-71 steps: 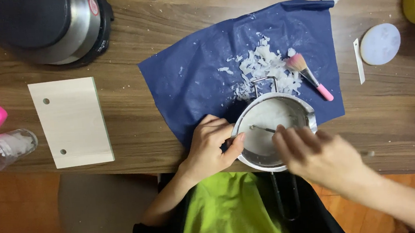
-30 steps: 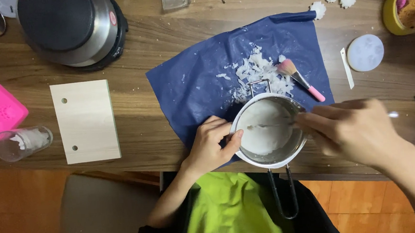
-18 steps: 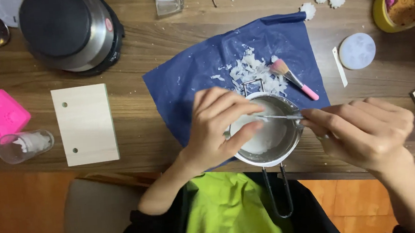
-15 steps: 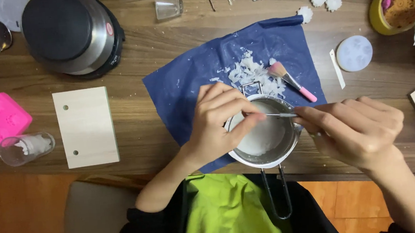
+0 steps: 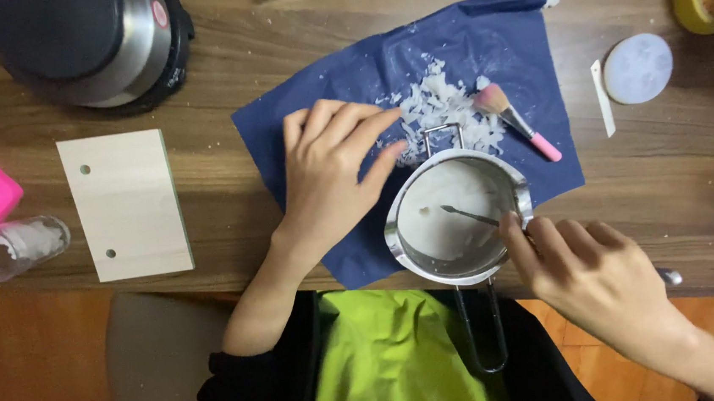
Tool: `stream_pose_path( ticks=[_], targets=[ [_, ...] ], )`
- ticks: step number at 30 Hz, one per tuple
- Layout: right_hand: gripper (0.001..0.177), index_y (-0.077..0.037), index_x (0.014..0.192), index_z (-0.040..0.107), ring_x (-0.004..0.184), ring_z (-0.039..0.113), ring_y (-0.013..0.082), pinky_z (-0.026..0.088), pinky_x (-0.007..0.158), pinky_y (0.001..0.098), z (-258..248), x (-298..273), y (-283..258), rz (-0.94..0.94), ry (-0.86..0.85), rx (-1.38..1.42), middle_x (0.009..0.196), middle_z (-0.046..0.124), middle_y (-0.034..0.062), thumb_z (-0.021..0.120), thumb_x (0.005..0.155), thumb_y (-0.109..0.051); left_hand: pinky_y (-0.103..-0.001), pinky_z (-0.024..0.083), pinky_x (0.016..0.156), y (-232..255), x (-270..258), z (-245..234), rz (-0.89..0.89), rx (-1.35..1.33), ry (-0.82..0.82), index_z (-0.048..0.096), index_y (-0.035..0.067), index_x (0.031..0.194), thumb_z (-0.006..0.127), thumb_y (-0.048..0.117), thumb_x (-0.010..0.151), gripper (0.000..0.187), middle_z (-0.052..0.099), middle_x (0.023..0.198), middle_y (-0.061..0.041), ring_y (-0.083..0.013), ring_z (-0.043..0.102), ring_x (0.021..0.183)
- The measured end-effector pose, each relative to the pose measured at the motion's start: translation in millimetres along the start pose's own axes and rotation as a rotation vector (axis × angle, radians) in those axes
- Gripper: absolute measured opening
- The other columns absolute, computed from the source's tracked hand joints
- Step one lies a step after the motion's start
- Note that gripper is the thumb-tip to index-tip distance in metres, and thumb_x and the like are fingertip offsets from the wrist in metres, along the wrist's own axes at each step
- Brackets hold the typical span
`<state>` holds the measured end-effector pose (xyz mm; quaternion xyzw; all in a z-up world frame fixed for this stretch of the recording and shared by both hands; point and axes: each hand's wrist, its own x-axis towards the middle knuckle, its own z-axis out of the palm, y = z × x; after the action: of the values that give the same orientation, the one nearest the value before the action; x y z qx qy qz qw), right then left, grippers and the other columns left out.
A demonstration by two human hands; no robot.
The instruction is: Stirring melting wax in a small metal pot on a workbench.
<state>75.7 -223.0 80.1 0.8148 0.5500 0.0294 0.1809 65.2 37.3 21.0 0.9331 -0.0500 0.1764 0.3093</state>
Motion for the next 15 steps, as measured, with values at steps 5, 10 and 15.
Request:
stream_pose_path(
  ticks=[5, 10, 15],
  targets=[
    [0.009, -0.013, 0.087, 0.062, 0.048, 0.043, 0.0082, 0.032, 0.042, 0.0226, -19, 20, -5, -0.088, 0.038, -0.132, 0.059, 0.044, -0.0056, 0.065, 0.093, -0.008, -0.033, 0.032, 0.073, 3, -5, 4, 0.023, -0.135, -0.123, 0.057, 0.016, 0.086, 0.065, 0.042, 0.086, 0.027, 0.049, 0.062, 0.007, -0.0134, 0.054, 0.066],
    [0.011, -0.003, 0.092, 0.068, 0.043, 0.036, 0.005, 0.027, 0.039, 0.021, -17, 25, -21, -0.118, 0.029, -0.203, 0.06, 0.047, -0.004, 0.061, 0.083, 0.0, -0.038, 0.043, 0.072, 6, -12, 13, -0.096, -0.125, -0.372, 0.056, 0.013, 0.116, 0.061, 0.04, 0.08, 0.044, 0.058, 0.046, 0.007, -0.0267, 0.059, 0.051],
    [0.022, -0.006, 0.066, 0.06, 0.044, 0.031, 0.0083, 0.019, 0.043, 0.0237, -33, 47, -51, -0.015, 0.11, -0.364, 0.057, 0.044, 0.0011, 0.069, 0.085, 0.001, -0.051, 0.045, 0.063, 4, -20, 23, -0.07, -0.087, -0.495, 0.061, 0.015, 0.116, 0.053, 0.03, 0.083, 0.037, 0.063, 0.061, -0.019, -0.0468, 0.057, 0.065]
  ],
)
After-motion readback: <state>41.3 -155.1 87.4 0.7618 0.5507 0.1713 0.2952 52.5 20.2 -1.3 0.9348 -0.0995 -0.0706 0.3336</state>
